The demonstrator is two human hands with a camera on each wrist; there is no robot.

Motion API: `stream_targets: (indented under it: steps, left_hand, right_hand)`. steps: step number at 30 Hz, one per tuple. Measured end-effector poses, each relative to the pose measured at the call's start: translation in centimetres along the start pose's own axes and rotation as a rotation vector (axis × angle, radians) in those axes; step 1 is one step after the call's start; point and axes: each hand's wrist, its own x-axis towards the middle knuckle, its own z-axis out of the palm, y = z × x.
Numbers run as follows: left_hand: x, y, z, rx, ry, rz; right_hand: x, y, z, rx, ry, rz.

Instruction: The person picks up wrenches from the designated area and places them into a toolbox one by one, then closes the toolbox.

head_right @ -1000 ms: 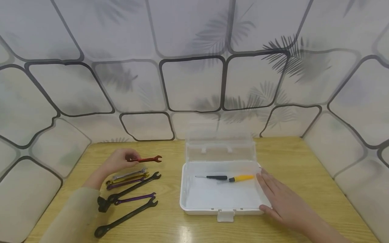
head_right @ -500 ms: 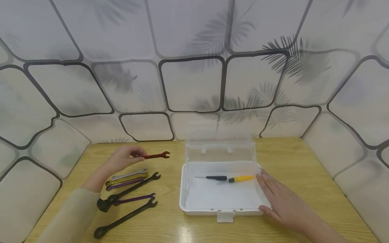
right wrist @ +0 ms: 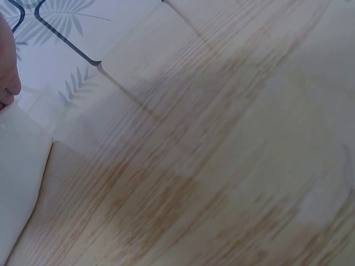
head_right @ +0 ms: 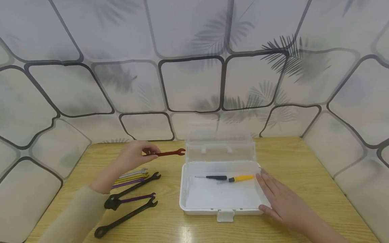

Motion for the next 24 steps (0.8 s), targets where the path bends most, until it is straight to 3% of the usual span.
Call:
stream_targets:
  steps: [10, 24]
  left_hand:
    - [2.0, 2.5, 1.5, -0.051, -0.045, 0.110]
    - [4.9, 6.0, 4.9, -0.043, -0.069, 0.193]
  right_hand:
    - [0.0, -0.1, -0.1, 0.002, -0.002, 0.002]
    - [0.2, 0.1, 0.0, 0.005, 0.014, -0.016]
